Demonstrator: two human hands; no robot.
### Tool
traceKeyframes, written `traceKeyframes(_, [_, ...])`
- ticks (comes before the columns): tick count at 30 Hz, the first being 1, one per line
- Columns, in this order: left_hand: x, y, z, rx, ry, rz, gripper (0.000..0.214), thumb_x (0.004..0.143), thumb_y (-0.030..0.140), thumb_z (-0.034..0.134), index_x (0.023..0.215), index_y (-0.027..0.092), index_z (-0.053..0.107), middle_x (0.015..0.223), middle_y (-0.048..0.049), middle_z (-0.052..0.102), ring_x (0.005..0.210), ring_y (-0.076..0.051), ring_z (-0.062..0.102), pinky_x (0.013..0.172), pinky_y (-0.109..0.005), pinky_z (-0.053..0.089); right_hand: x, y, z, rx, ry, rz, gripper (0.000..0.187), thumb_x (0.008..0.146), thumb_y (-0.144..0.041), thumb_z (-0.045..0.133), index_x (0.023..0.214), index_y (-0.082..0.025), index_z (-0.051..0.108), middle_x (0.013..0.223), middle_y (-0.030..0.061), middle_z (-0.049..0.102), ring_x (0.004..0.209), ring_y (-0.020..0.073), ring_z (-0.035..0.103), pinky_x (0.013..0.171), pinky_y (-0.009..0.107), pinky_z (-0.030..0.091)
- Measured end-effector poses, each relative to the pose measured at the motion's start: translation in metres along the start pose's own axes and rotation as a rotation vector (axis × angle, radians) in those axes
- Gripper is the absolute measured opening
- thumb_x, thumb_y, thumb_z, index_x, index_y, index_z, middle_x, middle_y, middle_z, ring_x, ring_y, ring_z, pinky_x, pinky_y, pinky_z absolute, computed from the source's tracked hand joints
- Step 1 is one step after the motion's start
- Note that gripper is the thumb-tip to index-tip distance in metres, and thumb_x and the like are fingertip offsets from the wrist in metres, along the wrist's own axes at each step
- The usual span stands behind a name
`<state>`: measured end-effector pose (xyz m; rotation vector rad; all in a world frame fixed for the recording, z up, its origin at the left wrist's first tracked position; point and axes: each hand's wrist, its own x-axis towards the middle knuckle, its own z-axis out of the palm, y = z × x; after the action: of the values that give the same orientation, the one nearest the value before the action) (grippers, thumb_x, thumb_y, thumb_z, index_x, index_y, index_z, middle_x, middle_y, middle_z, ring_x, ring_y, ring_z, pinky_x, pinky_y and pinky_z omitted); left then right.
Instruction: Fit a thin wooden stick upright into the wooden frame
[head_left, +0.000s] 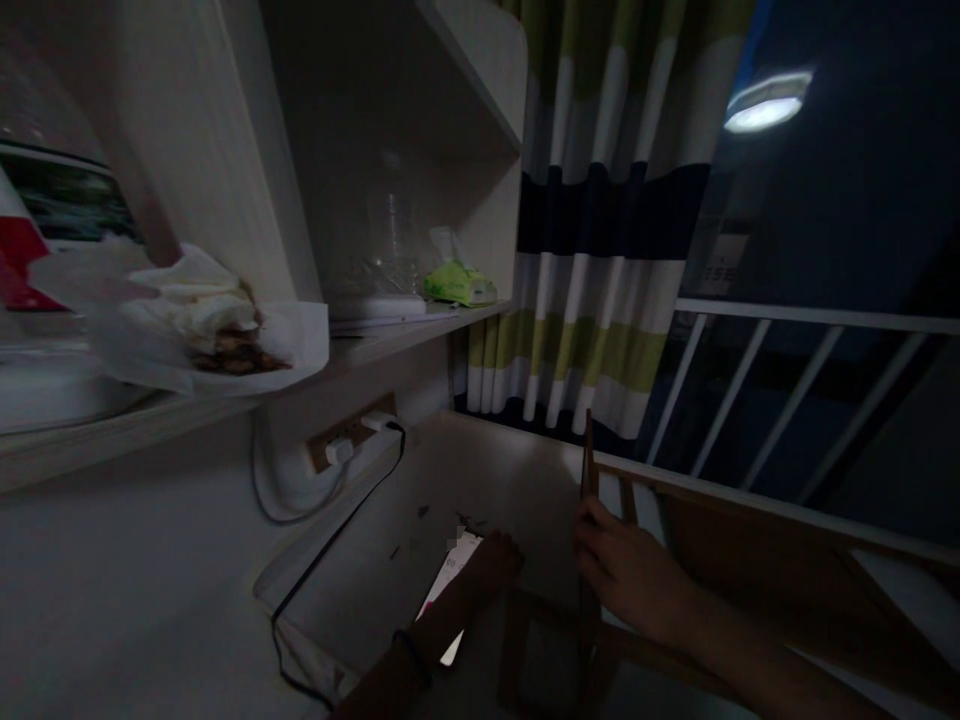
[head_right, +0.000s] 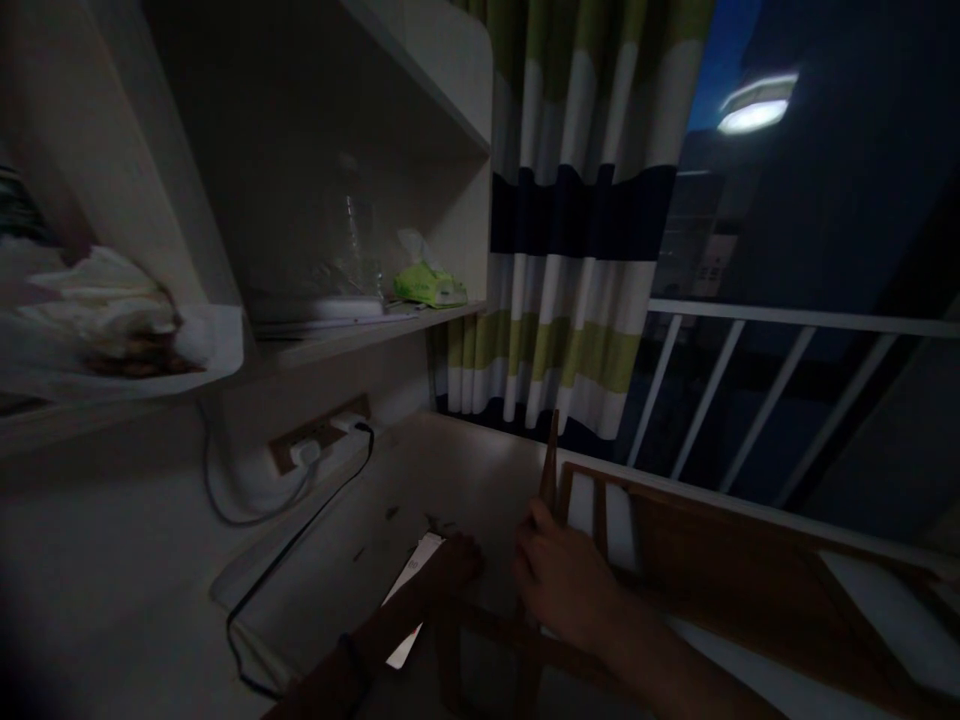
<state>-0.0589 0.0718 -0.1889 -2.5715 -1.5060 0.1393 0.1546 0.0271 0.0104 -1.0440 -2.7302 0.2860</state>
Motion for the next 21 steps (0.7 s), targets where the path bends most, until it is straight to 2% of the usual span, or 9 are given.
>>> traceKeyframes(4, [-0.003, 0.01, -0.001, -0.064, 0.134, -0.024, 0.016, 0.082, 0.025, 0.051, 0.076, 0.012, 0.057, 0.078, -0.0013, 0.059, 0.074, -0.013, 0.056, 0.07, -0.032, 0.046, -0.001, 0.002, -0.001, -0.021, 0.001, -0.022, 0.025, 0.083, -0.018, 0.031, 0.079, -0.015, 0.054, 0.095, 0.0062, 0.045, 0.076, 0.0141, 0.056, 0.072, 0.028, 0.044])
traceKeyframes(7, [-0.017, 0.017, -0.02, -0.122, 0.313, -0.121, 0.012, 0.08, 0.019, 0.051, 0.072, 0.013, 0.057, 0.073, -0.0012, 0.06, 0.068, -0.013, 0.055, 0.066, -0.029, 0.045, -0.003, 0.003, -0.001, -0.032, 0.004, -0.029, 0.025, 0.084, -0.019, 0.031, 0.079, -0.014, 0.055, 0.095, 0.0063, 0.045, 0.076, 0.0142, 0.056, 0.073, 0.028, 0.044])
traceKeyframes(9, [-0.035, 0.02, -0.04, -0.165, 0.471, -0.23, 0.01, 0.08, 0.014, 0.049, 0.076, 0.015, 0.058, 0.075, -0.0024, 0.061, 0.071, -0.015, 0.056, 0.066, -0.029, 0.045, -0.003, 0.004, -0.002, -0.027, -0.005, -0.027, 0.026, 0.084, -0.02, 0.031, 0.079, -0.013, 0.056, 0.095, 0.0065, 0.045, 0.076, 0.0141, 0.056, 0.074, 0.028, 0.044])
traceKeyframes(13, [-0.086, 0.038, -0.086, -0.258, 0.812, -0.498, 0.019, 0.087, 0.015, 0.033, 0.091, 0.015, 0.052, 0.085, -0.0067, 0.059, 0.079, -0.015, 0.055, 0.069, -0.029, 0.045, -0.003, 0.006, -0.002, -0.037, -0.006, -0.045, 0.027, 0.085, -0.018, 0.031, 0.08, -0.012, 0.057, 0.096, 0.0071, 0.045, 0.079, 0.0137, 0.054, 0.079, 0.029, 0.042])
traceKeyframes(14, [-0.098, 0.048, -0.095, -0.283, 0.918, -0.551, 0.017, 0.087, 0.016, 0.034, 0.091, 0.015, 0.05, 0.084, -0.0061, 0.058, 0.078, -0.014, 0.055, 0.067, -0.027, 0.045, -0.002, 0.007, -0.002, -0.048, -0.001, -0.051, 0.027, 0.085, -0.018, 0.031, 0.08, -0.012, 0.057, 0.096, 0.0072, 0.046, 0.08, 0.014, 0.054, 0.08, 0.03, 0.041])
traceKeyframes(15, [-0.109, 0.059, -0.103, -0.352, 1.098, -0.582, 0.01, 0.084, 0.016, 0.042, 0.087, 0.016, 0.051, 0.08, -0.0043, 0.057, 0.076, -0.013, 0.055, 0.065, -0.025, 0.045, -0.002, 0.008, -0.001, -0.06, 0.005, -0.059, 0.028, 0.085, -0.018, 0.031, 0.08, -0.012, 0.058, 0.096, 0.0072, 0.046, 0.082, 0.0143, 0.054, 0.082, 0.03, 0.04])
traceKeyframes(17, [-0.124, 0.085, -0.115, -0.41, 1.238, -0.428, 0.009, 0.08, 0.011, 0.048, 0.084, 0.017, 0.053, 0.077, -0.0018, 0.058, 0.072, -0.011, 0.054, 0.064, -0.022, 0.044, -0.002, 0.01, 0.0, -0.08, 0.01, -0.077, 0.028, 0.085, -0.017, 0.032, 0.081, -0.012, 0.059, 0.097, 0.0071, 0.046, 0.086, 0.0149, 0.053, 0.084, 0.03, 0.039])
traceKeyframes(19, [-0.128, 0.11, -0.121, -0.442, 1.259, -0.184, 0.013, 0.077, 0.008, 0.051, 0.086, 0.016, 0.054, 0.077, -0.0017, 0.06, 0.072, -0.011, 0.054, 0.063, -0.022, 0.044, -0.001, 0.013, 0.002, -0.094, 0.011, -0.094, 0.028, 0.085, -0.017, 0.032, 0.082, -0.012, 0.06, 0.097, 0.0067, 0.046, 0.088, 0.0148, 0.052, 0.085, 0.03, 0.038])
traceKeyframes(21, [-0.123, 0.13, -0.125, -0.459, 1.255, -0.037, 0.014, 0.076, 0.008, 0.052, 0.089, 0.015, 0.055, 0.078, -0.0025, 0.061, 0.073, -0.012, 0.054, 0.063, -0.023, 0.044, -0.002, 0.014, 0.003, -0.103, 0.01, -0.115, 0.029, 0.086, -0.017, 0.031, 0.083, -0.012, 0.06, 0.096, 0.0065, 0.046, 0.088, 0.0148, 0.052, 0.086, 0.03, 0.038])
